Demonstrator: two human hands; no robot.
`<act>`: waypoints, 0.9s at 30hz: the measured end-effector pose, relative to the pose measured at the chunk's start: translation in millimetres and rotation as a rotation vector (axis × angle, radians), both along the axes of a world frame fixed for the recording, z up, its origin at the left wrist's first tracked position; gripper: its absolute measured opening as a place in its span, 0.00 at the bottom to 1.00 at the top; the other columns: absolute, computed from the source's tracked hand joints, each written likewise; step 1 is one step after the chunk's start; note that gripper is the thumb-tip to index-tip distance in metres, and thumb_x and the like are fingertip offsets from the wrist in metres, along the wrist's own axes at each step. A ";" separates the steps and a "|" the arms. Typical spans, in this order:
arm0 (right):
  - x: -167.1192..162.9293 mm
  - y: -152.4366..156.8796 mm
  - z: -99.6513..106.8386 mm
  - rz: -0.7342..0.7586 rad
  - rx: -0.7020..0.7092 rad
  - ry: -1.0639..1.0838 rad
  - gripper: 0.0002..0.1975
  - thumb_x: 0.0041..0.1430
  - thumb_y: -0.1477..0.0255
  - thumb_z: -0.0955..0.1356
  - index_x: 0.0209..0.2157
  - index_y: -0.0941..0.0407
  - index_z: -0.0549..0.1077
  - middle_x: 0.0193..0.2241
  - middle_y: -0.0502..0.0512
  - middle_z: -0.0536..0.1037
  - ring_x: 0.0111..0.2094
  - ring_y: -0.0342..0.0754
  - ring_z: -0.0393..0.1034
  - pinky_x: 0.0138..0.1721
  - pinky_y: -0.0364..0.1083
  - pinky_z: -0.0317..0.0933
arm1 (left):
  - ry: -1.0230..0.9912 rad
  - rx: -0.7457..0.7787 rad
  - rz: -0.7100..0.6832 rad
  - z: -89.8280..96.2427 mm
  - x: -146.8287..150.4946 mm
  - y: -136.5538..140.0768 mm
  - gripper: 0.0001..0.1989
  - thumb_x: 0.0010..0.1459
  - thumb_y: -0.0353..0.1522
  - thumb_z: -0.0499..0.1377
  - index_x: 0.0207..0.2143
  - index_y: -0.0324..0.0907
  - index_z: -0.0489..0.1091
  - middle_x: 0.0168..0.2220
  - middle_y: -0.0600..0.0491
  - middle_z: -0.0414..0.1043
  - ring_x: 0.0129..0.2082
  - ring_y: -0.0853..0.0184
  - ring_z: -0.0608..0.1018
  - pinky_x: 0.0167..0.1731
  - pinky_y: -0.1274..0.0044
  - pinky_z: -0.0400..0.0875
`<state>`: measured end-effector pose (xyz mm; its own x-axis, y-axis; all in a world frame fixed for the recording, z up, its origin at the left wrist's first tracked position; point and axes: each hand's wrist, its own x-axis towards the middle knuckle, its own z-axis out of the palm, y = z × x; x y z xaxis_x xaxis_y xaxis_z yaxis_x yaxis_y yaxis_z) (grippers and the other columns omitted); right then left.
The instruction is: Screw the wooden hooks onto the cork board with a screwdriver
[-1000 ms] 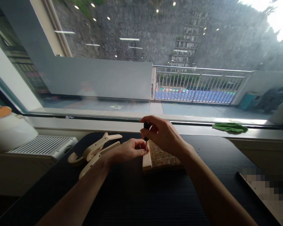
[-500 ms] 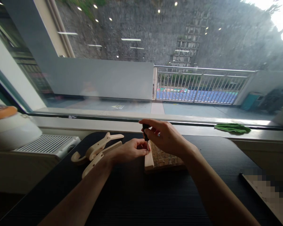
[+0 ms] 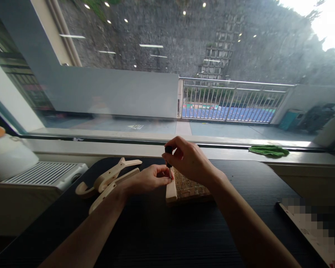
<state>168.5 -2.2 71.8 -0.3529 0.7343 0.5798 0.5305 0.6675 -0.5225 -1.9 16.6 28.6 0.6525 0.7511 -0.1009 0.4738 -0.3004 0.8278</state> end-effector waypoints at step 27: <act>2.3 2.0 -0.9 0.029 0.014 -0.025 0.14 0.57 0.69 0.63 0.46 0.53 0.69 0.30 0.50 0.74 0.28 0.40 0.64 0.30 0.41 0.55 | -0.021 0.027 -0.037 -1.0 0.5 0.1 0.08 0.53 0.35 0.53 0.33 0.41 0.68 0.33 0.55 0.70 0.36 0.65 0.71 0.38 0.77 0.63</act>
